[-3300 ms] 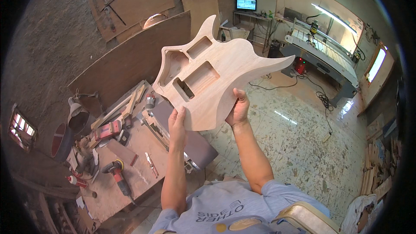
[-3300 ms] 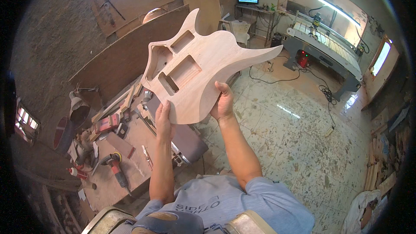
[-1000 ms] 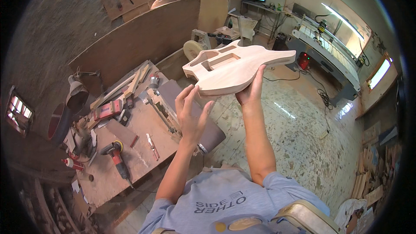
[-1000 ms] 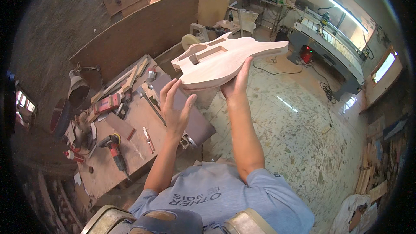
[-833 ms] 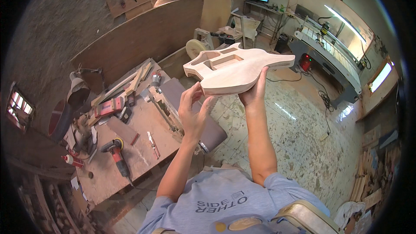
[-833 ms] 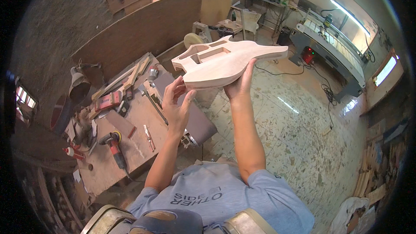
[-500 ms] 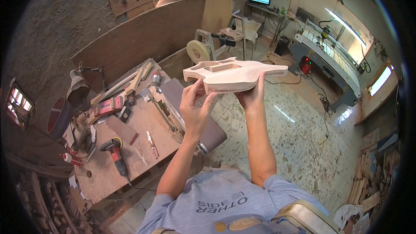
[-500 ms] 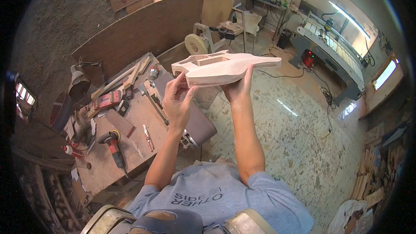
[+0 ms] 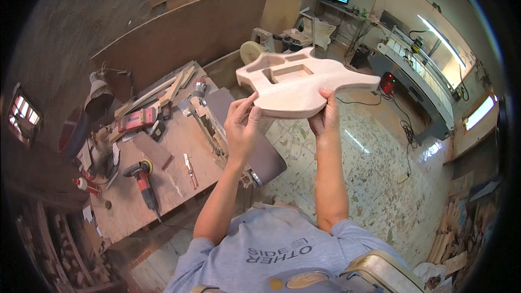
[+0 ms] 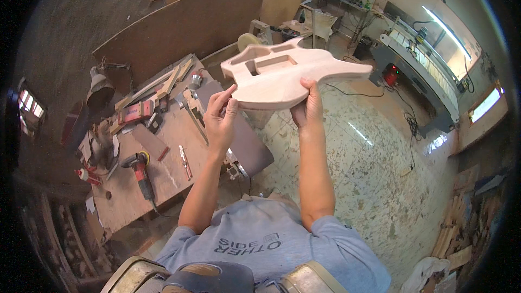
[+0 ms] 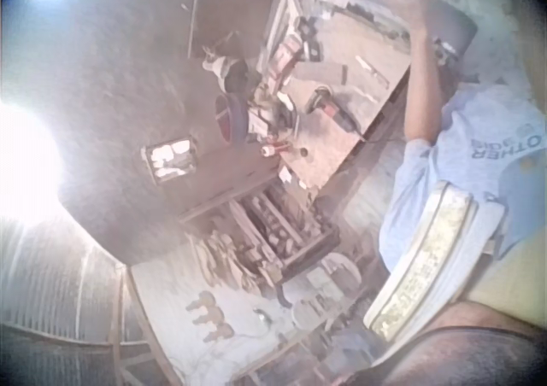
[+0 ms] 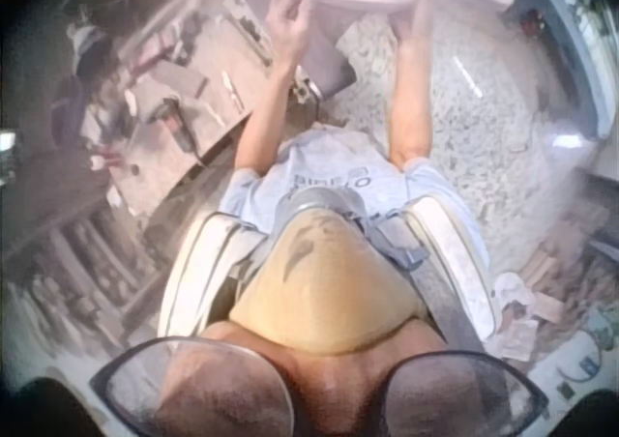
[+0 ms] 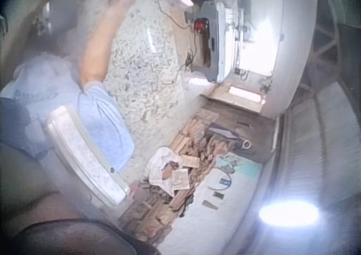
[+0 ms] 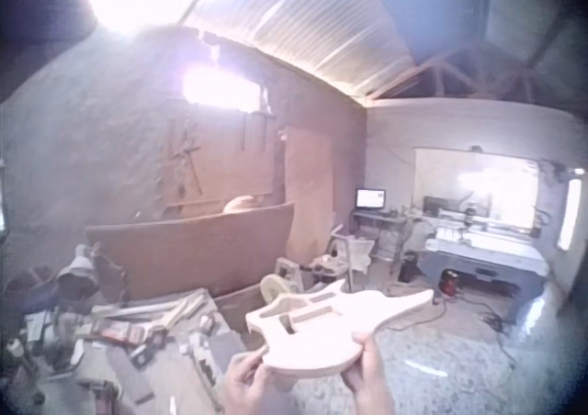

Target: The person uses a drill press to make holes in a wooden guitar body and then uses a belt sander to smooth the edges of the guitar body.

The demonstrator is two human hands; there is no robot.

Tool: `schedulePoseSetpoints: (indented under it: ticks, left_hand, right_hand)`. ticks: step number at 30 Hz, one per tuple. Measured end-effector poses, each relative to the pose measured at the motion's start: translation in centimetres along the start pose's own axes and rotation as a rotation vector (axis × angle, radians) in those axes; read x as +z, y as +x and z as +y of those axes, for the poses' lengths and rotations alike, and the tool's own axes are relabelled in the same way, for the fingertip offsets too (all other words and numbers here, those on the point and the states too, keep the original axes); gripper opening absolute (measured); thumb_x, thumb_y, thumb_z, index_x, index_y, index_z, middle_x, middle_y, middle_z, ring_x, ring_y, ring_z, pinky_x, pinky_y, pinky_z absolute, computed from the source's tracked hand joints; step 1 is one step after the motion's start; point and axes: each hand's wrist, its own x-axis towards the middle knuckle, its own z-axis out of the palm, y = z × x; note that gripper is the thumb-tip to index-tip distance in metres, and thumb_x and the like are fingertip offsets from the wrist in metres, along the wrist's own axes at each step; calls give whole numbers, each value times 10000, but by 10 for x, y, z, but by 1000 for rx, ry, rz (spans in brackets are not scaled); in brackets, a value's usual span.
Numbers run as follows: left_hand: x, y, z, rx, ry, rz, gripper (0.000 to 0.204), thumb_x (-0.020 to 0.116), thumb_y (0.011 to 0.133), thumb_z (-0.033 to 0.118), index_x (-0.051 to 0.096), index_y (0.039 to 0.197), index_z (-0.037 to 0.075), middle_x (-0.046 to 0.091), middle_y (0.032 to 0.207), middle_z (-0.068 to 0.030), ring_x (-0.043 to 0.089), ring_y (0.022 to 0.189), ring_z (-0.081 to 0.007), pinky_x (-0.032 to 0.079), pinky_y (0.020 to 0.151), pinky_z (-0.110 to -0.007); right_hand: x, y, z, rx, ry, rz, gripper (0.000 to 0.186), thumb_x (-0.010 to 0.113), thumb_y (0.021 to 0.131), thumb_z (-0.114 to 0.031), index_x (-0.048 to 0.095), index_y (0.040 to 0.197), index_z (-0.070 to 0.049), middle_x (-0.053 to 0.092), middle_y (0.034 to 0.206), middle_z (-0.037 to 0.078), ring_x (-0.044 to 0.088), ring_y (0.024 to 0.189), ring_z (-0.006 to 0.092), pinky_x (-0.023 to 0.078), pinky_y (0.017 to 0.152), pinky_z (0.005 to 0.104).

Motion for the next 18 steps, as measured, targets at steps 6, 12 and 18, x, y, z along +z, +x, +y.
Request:
schedulePoseSetpoints:
  ticks: [6, 12, 18]
  left_hand:
    - [-42, 24, -46, -300, -82, -455, 515, 713, 979, 266, 598, 1374, -44, 676, 1269, -94, 621, 1144, -154, 492, 973, -305]
    - [-78, 48, -69, -291, 111, -658, 581, 746, 917, 241, 581, 1399, -39, 674, 1312, -108, 623, 1181, -194, 460, 1061, -367]
    - [-72, 30, -84, -471, -412, -392, 638, 685, 934, 148, 458, 1506, -22, 584, 1429, -132, 539, 1311, -218, 378, 1162, -386]
  right_hand:
    - [-49, -23, 7, -9, -41, -112, 403, 649, 795, 55, 618, 1194, 7, 659, 1084, 74, 656, 1008, 202, 527, 1044, 397]
    - [-57, -67, 37, -30, -493, -354, 613, 707, 755, 106, 573, 1335, -40, 610, 1252, 69, 584, 1202, 225, 482, 1050, 384]
    - [-56, -100, 70, -24, -612, -314, 393, 788, 853, -65, 648, 1216, -15, 654, 1167, 58, 615, 1067, 178, 506, 909, 310]
